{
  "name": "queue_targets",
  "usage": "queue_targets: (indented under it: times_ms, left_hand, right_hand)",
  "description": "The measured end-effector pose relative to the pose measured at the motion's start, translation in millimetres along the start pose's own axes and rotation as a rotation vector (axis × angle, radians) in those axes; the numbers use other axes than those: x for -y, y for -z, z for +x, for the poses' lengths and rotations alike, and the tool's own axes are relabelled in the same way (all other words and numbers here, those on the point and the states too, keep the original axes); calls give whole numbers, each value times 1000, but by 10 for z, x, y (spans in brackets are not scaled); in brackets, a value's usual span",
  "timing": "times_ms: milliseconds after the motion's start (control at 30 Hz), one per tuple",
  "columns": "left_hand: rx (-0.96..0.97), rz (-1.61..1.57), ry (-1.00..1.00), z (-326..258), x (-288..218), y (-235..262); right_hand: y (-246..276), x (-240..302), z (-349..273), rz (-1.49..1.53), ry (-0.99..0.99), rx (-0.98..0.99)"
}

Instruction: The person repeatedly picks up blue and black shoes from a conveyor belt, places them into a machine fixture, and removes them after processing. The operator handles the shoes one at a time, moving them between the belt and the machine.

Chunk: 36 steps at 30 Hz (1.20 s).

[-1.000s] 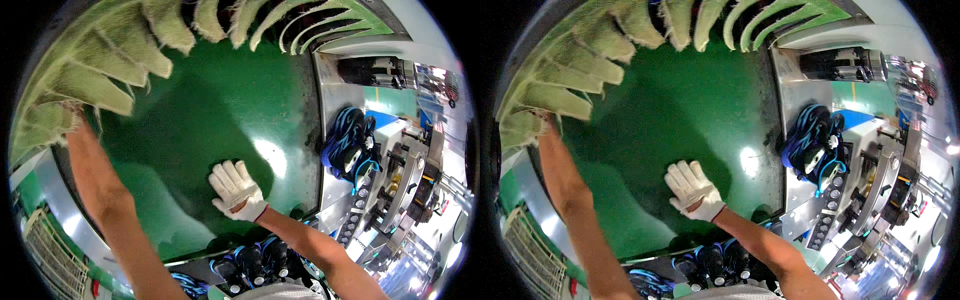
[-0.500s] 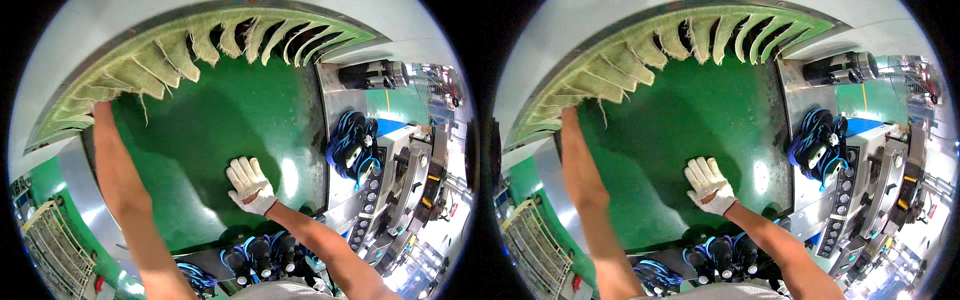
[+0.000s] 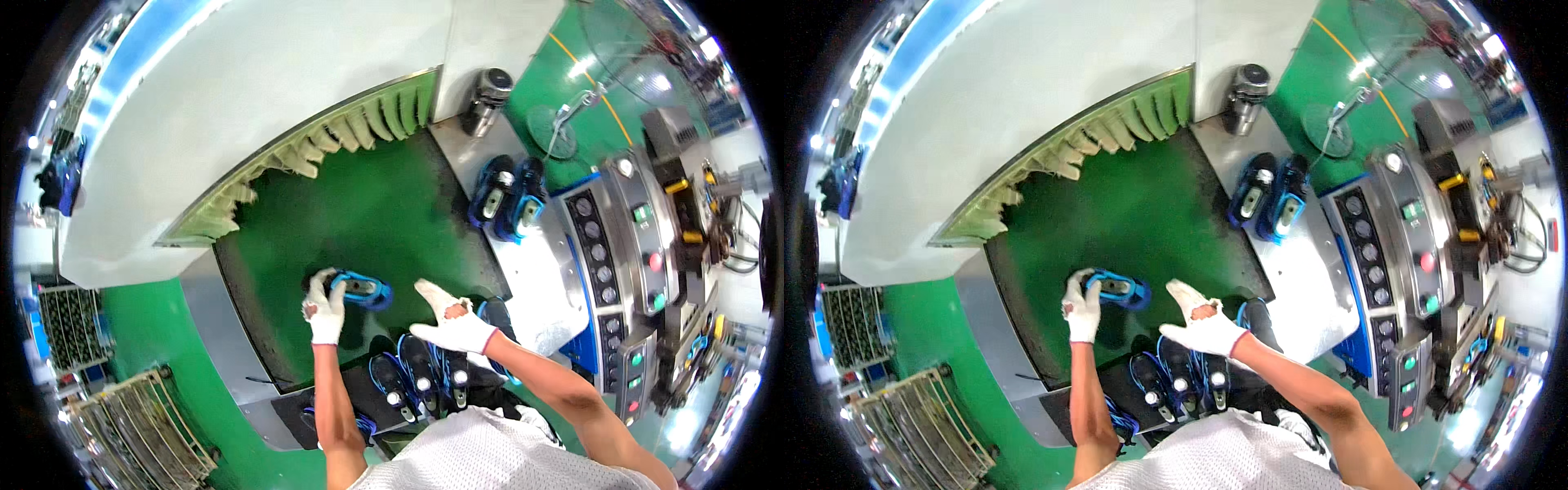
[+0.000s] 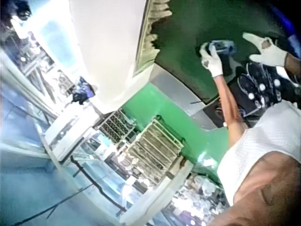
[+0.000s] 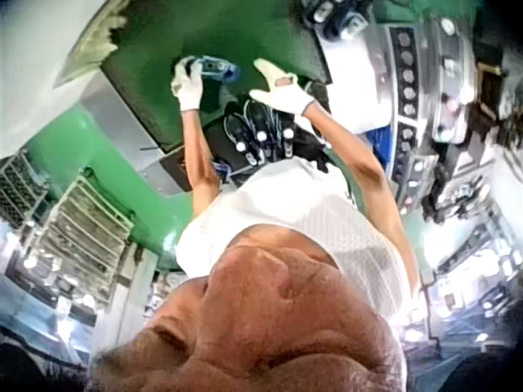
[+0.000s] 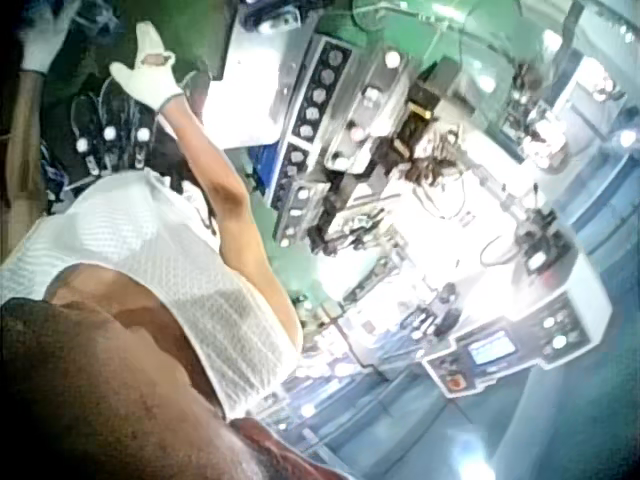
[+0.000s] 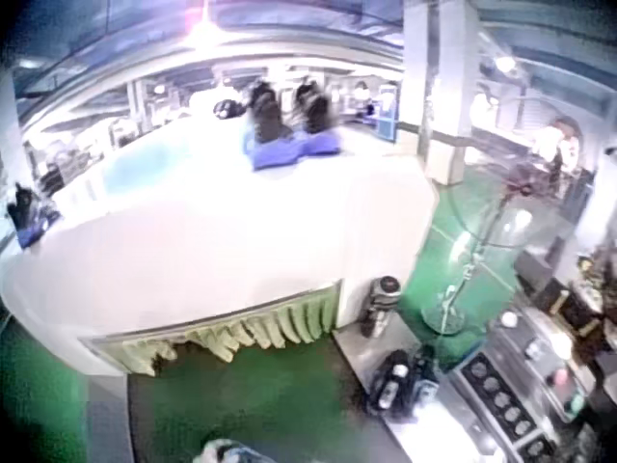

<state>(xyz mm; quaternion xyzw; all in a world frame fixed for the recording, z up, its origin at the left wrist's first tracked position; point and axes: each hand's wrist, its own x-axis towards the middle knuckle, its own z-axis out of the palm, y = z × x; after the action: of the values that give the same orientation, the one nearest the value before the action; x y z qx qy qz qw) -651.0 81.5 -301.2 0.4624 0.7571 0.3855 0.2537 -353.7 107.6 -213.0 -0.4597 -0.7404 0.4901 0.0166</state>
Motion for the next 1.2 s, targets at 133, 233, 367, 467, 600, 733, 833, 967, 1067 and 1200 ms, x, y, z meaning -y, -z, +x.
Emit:
queue_targets:
  times_ms: [133, 233, 367, 467, 600, 733, 833, 967, 1067, 1200]
  left_hand:
    - [313, -38, -182, -732, -1583, -190]
    - [407, 28, -675, -1249, -2456, -727]
    - [657, -54, -1003, -1810, -3553, -1398]
    - [838, -189, -1212, -2265, -4330, -1864]
    - [1107, -382, -1129, -3062, -5452, -2292]
    - [1247, -508, -1079, -4069, -6023, -3051]
    - [1410, -464, -984, -4828, -6340, -3817]
    - [1354, -119, -1023, -5729, -6707, -5011]
    - [1183, 121, -992, -6240, -6977, -5810]
    - [979, 179, -1018, -6529, -6776, -6872]
  right_hand:
    - [293, 12, -853, -64, 23, -76]
    - [483, -186, -1353, 22, 62, -403]
    - [715, -707, -2498, 249, 2, -784]
    - [1042, -762, -3542, 557, -457, -696]
    - [532, -1390, -4749, 1185, -352, -1125]
    - [378, -1262, -6097, 1600, -3, -1603]
    - [25, -1518, -6578, 1656, -1, -1849]
    - [-99, -1534, -7003, 1584, -306, -2244]
    - [-479, -1638, -7169, 1599, -360, -2328]
    - [-477, -1376, -7336, 1740, -355, -2426]
